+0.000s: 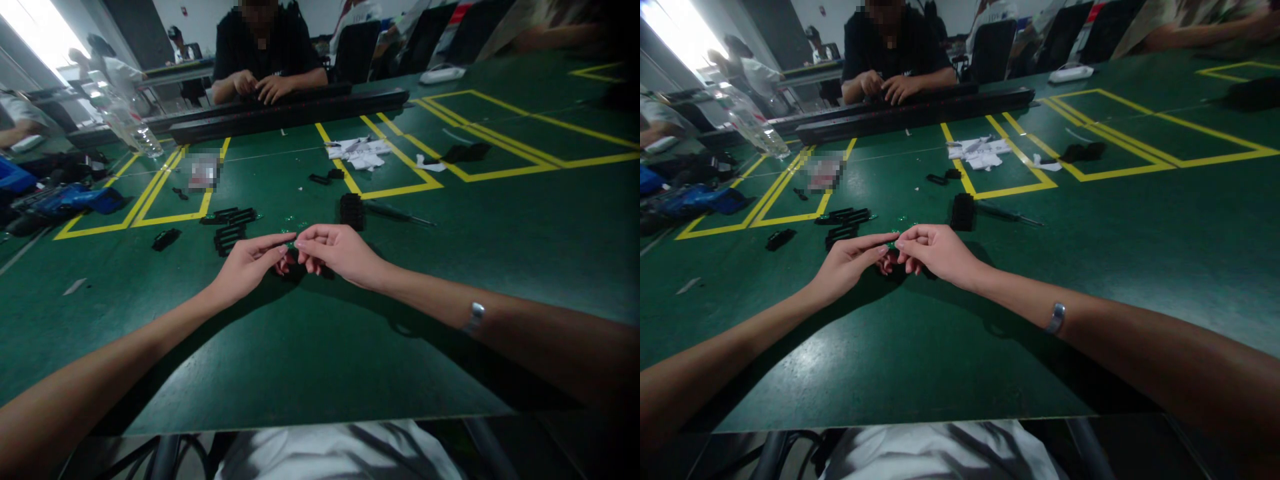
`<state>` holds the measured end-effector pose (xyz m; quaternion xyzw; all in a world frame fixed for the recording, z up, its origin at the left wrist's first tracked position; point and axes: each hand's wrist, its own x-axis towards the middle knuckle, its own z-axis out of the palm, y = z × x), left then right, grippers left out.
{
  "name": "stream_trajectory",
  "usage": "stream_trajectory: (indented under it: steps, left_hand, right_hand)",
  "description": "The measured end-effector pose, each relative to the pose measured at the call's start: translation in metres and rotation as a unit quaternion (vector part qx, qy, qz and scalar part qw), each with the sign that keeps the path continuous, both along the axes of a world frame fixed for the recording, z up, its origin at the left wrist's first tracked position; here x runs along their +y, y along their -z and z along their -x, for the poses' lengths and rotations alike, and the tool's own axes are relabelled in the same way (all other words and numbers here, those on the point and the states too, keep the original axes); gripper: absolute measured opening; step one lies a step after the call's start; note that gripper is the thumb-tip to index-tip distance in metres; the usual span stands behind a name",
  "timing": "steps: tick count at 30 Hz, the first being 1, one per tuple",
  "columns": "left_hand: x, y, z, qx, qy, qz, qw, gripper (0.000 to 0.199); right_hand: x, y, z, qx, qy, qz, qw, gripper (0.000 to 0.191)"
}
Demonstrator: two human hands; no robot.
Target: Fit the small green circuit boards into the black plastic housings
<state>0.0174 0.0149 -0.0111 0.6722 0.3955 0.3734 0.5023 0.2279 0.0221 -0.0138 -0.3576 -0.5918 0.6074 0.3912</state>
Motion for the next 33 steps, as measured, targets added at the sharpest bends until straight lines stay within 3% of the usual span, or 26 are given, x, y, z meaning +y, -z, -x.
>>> stream_trajectory:
  steps: [10, 33]
  left_hand:
    - [0.0027, 0.0048, 0.0014, -0.02, 0.004, 0.008, 1.0, 0.036]
    - [0.0024, 0.0, 0.0008, -0.007, 0.02, -0.001, 1.0, 0.036]
  right_hand:
    - [0.0, 0.0017, -0.0004, -0.013, 0.0, -0.018, 1.0, 0.019]
    - [-0.0012, 0.0012, 0.0003, -0.014, 0.003, -0.025, 1.0, 0.017]
